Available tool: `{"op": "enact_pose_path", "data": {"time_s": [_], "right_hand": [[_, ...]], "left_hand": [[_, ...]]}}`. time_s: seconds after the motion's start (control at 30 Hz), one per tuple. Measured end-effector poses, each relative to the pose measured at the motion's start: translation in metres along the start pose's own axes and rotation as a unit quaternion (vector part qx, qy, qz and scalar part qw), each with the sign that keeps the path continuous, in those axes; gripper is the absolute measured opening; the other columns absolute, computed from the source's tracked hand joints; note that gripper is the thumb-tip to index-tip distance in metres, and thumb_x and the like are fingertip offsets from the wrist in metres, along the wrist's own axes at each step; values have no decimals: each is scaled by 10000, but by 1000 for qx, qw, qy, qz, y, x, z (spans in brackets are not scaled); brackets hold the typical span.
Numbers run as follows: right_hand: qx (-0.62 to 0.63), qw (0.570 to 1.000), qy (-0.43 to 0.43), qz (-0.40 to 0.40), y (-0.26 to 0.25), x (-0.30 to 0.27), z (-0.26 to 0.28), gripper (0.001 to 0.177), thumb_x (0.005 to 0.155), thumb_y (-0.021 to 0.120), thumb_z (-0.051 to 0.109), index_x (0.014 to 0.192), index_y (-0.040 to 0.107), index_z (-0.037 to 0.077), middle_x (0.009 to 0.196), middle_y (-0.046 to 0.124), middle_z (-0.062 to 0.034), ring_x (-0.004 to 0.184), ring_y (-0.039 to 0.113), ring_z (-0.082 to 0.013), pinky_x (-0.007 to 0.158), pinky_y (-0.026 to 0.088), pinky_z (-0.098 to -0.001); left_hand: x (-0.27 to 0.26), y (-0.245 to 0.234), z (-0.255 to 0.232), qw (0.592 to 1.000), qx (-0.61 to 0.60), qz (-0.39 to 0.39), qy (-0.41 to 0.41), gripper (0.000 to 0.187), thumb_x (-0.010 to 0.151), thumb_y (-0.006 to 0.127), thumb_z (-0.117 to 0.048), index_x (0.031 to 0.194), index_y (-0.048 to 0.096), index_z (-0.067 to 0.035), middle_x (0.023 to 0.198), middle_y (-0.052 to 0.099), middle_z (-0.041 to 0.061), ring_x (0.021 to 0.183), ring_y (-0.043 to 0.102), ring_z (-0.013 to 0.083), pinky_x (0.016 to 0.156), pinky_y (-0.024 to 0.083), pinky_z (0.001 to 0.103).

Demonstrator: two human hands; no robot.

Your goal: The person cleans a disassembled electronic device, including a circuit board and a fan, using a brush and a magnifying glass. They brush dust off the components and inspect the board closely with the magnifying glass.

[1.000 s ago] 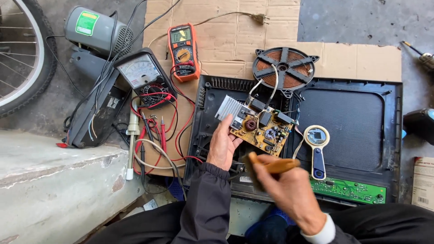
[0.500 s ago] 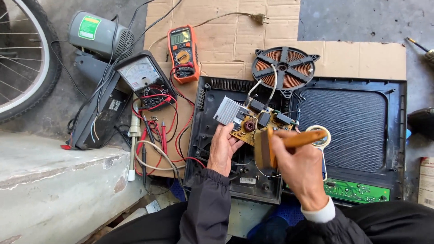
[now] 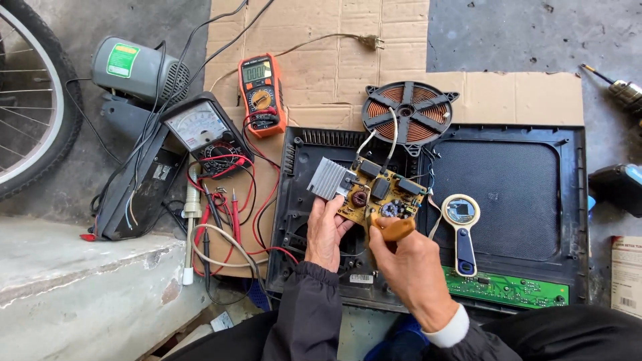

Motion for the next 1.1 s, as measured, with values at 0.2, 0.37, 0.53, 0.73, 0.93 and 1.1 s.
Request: {"op": "enact_pose_path", "data": {"time_s": [0.2,0.37,0.53,0.73,0.93,1.1], "right_hand": [[-74,935,313,146,-38,12,-43,535,1061,691,436,745,800,18,703,824,-131,553,711,-225,569,604,-360],[89,982,150,-75,-58,24,-31,295,1061,728,241,1172,833,-11,838,832,-216,667,801,-264,576,680,-363],[78,976,205,2,-40,14,-40,236,946,812,280,1076,921,117,733,833,-191,799,855,-326,766,685,-459],[98,977,179,-61,-51,23,-31,268,1030,757,280,1190,876,101,813,806,-260,878,832,-380,798,651,-510],[77,980,171,-67,-56,18,-27,280,1050,735,328,1056,855,75,670,774,-64,549,675,-129,502,555,-274],[29,962,247,111,-27,4,-25,358,982,703,410,995,898,110,914,904,-22,714,746,-142,673,557,-313]], "left_hand": [[-6,3,-4,1000,-17,-18,-2,619,957,684,-243,1566,597,-175,1406,765,122,1196,748,275,975,594,400],[11,-11,14,998,-64,-16,-3,665,998,714,-290,1634,571,-158,1393,727,172,1210,737,306,1000,622,422],[30,-23,30,994,-105,-6,-13,588,1037,752,-346,1571,616,-141,1339,733,217,1216,747,322,1038,642,438],[16,-14,15,994,-104,1,-15,539,1034,754,-339,1525,641,-148,1321,748,205,1205,759,327,1023,656,435],[-5,-6,-2,999,-49,-10,-9,558,1000,644,-399,1484,637,-123,1330,753,162,1217,733,303,1008,618,442],[-4,-8,1,998,-63,-3,-8,412,1042,640,-379,1329,660,-84,1368,747,170,1273,729,321,1061,622,474]]}}
Point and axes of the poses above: each hand's wrist, its own x-axis towards the middle knuckle, its own y-axis out of the palm, z = x × y, the point moved 10 cm from there along x, towards the middle knuckle
